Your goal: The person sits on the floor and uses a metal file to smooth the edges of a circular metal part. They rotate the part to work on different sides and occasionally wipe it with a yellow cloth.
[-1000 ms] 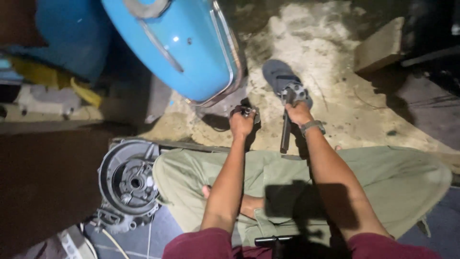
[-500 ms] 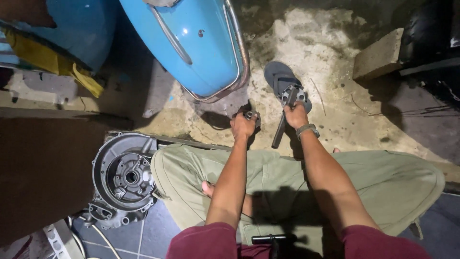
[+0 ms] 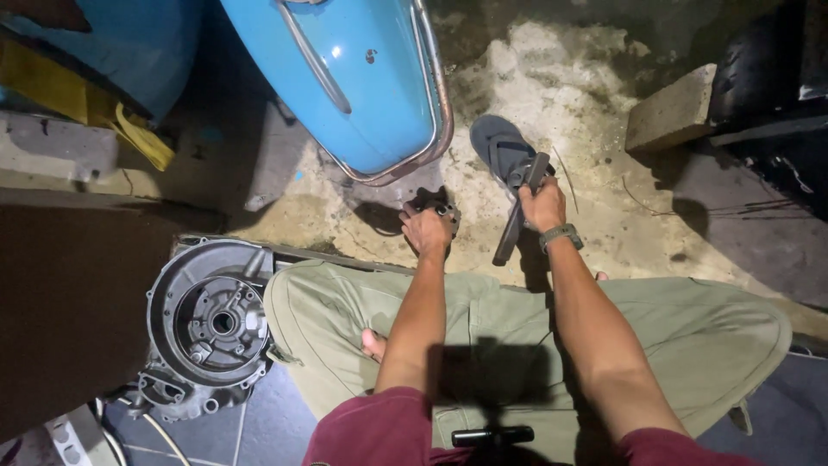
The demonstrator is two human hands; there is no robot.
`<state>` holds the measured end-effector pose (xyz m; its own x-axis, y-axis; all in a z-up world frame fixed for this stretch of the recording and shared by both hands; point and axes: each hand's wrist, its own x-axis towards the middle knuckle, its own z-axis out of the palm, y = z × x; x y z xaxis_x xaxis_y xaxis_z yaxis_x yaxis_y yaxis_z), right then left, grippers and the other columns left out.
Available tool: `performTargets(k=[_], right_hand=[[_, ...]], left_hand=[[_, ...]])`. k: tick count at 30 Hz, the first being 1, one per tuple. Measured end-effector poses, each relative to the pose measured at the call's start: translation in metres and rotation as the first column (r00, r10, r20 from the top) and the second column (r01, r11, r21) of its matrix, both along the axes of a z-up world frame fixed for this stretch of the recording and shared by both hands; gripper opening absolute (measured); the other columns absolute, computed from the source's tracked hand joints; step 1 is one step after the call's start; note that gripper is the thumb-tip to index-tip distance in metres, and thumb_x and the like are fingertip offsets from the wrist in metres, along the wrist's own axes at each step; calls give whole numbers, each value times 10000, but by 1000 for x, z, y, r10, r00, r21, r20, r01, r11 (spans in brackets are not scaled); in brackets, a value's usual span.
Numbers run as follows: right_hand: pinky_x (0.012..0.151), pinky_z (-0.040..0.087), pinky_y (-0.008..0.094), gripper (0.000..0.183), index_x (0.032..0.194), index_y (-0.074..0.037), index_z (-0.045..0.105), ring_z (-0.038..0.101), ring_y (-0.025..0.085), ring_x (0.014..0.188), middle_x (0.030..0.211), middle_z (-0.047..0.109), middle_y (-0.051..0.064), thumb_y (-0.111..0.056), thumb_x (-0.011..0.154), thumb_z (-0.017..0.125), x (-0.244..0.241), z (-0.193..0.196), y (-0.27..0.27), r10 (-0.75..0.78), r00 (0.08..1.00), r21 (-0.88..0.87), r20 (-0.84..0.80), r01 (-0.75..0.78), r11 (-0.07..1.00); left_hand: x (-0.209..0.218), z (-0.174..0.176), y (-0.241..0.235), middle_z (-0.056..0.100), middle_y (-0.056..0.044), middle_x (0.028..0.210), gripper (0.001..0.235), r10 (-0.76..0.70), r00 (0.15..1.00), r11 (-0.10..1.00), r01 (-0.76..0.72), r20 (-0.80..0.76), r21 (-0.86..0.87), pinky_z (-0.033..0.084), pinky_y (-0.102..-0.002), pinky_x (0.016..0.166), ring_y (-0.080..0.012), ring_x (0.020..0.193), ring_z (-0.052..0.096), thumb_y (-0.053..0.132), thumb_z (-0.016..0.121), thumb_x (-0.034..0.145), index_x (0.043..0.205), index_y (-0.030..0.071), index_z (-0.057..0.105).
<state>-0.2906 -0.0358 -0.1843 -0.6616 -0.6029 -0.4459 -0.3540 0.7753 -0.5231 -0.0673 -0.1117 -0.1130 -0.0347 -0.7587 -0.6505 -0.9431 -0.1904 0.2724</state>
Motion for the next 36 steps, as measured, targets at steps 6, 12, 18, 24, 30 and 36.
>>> performTargets(k=[6,12,18,24,30,36], right_hand=[[895,565,558,519,1317,68,553,649,435,1154,1175,664,285,-326,985,618,-2,5,-1,76,995,-4,-60,-76,997],[854,583,543,533,1333,54,536,658,418,1132,1139,662,247,-341,984,617,-8,1,3,121,990,52,-69,-117,992],[969,544,574,562,1324,55,545,625,476,1198,1219,645,306,-351,950,648,25,30,7,302,948,55,-101,-298,953],[941,537,609,511,1229,95,598,642,519,1133,1131,677,336,-314,927,653,73,83,5,490,868,-121,-82,-497,859],[819,547,580,429,1142,55,598,673,503,1002,1007,660,274,-306,920,669,73,127,6,556,815,-209,-161,-579,788],[795,548,569,426,1169,62,614,671,495,985,983,653,272,-272,913,681,60,165,19,544,801,-230,-252,-595,770]], left_hand=[[5,23,-3,692,-203,1282,466,58,998,998,-58,-23,-15,456,-423,1036,-361,1283,600,492,584,953,1115,98,774],[5,18,-8,710,-232,1233,475,65,996,997,-68,-61,-45,453,-427,1070,-369,1282,611,453,606,946,1101,33,763],[8,15,-6,705,-216,1224,398,22,998,1000,-23,57,2,561,-438,974,-326,1240,643,323,686,929,1141,-10,730],[11,-67,-9,759,-208,1068,249,30,998,999,-29,49,-34,604,-451,881,-333,1081,729,196,650,930,1062,22,770],[9,-149,-11,768,-177,1007,202,-79,992,996,84,96,-40,605,-424,847,-308,1035,750,140,636,964,1079,17,748],[8,-144,-11,770,-194,987,220,-51,998,997,54,49,-64,609,-467,846,-336,1004,752,144,609,951,1036,12,763]])
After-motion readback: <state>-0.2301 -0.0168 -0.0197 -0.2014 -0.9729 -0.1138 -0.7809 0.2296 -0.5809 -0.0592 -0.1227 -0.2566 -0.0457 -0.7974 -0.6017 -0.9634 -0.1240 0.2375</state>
